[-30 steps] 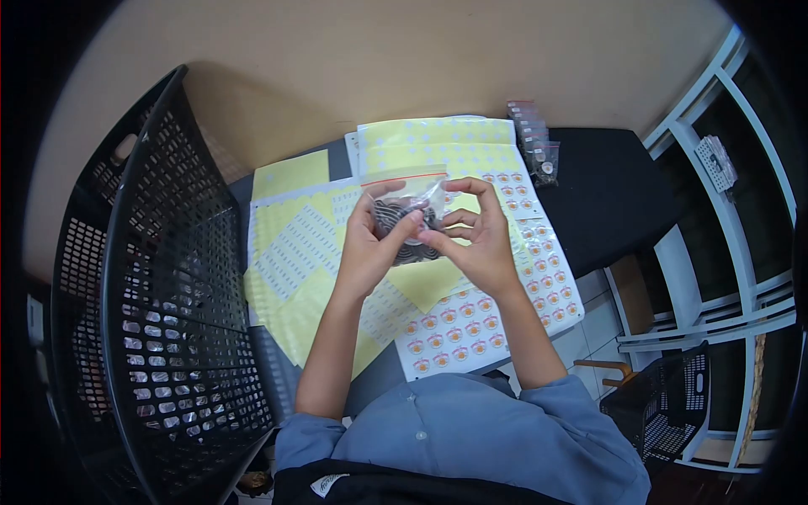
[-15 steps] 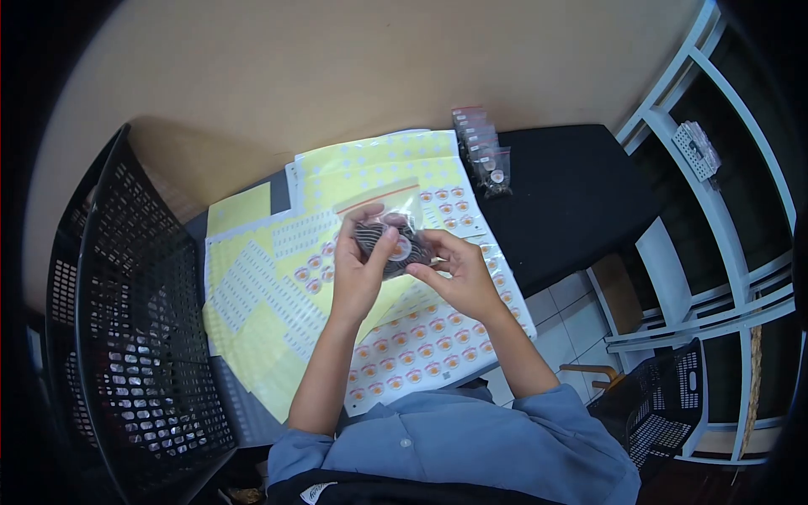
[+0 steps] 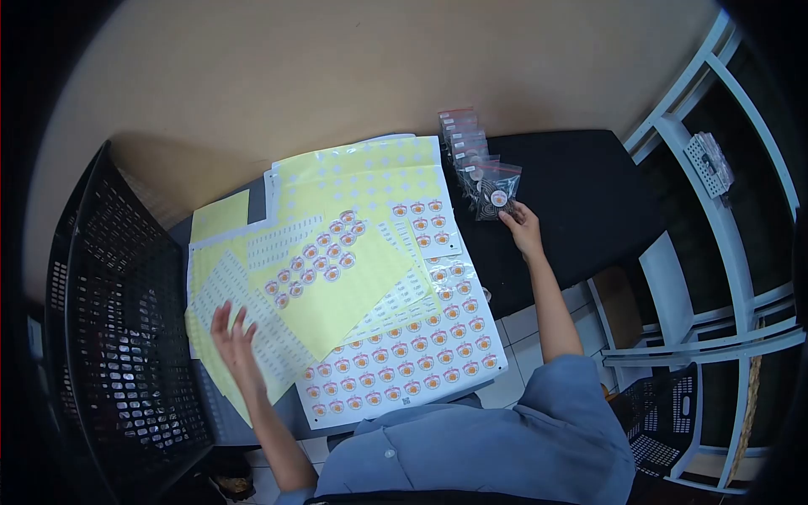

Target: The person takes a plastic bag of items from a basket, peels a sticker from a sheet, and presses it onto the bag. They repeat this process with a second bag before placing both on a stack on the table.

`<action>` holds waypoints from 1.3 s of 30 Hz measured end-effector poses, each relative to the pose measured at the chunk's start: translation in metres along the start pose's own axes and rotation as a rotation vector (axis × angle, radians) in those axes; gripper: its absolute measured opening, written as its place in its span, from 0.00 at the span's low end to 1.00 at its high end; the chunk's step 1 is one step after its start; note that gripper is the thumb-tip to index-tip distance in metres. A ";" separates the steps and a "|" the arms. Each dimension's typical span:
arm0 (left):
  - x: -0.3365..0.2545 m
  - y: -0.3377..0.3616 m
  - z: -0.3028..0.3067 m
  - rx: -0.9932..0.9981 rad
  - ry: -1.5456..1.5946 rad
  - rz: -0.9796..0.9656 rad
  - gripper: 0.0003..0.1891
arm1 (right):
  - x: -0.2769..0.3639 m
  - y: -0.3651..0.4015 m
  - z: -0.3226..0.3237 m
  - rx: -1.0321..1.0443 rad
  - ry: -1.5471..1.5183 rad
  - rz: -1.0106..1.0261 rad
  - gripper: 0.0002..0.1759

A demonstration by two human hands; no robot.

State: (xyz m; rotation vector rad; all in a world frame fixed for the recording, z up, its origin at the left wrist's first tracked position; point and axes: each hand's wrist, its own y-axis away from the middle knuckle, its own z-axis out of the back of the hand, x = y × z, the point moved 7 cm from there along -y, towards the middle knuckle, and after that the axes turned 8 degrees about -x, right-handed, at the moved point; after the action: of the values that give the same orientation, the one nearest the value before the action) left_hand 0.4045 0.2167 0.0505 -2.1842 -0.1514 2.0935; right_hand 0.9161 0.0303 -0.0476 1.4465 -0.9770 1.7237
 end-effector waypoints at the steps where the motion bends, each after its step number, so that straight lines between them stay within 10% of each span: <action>1: 0.008 -0.001 0.023 -0.064 -0.036 0.004 0.23 | 0.002 0.001 -0.003 0.005 -0.003 -0.001 0.19; 10: 0.010 0.015 0.042 -0.211 0.049 -0.012 0.19 | 0.118 0.036 -0.071 0.206 -0.152 0.172 0.19; 20: 0.002 0.055 -0.044 0.218 0.330 0.013 0.22 | 0.184 0.192 -0.208 0.800 -0.028 0.300 0.20; 28: 0.020 0.052 0.035 0.078 0.418 0.057 0.12 | 0.198 0.269 -0.284 1.129 -0.041 0.476 0.22; 31: 0.026 0.040 0.083 -0.205 0.514 0.209 0.13 | 0.196 0.277 -0.307 1.058 0.109 0.686 0.24; 39: 0.055 0.019 0.119 -0.148 0.485 0.344 0.15 | 0.162 0.293 -0.353 0.881 0.383 0.791 0.25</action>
State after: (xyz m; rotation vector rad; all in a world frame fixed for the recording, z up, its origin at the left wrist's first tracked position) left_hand 0.2880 0.2073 -0.0116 -2.9086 0.1263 1.6575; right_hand 0.4685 0.1986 0.0404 1.1442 -0.6078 3.1513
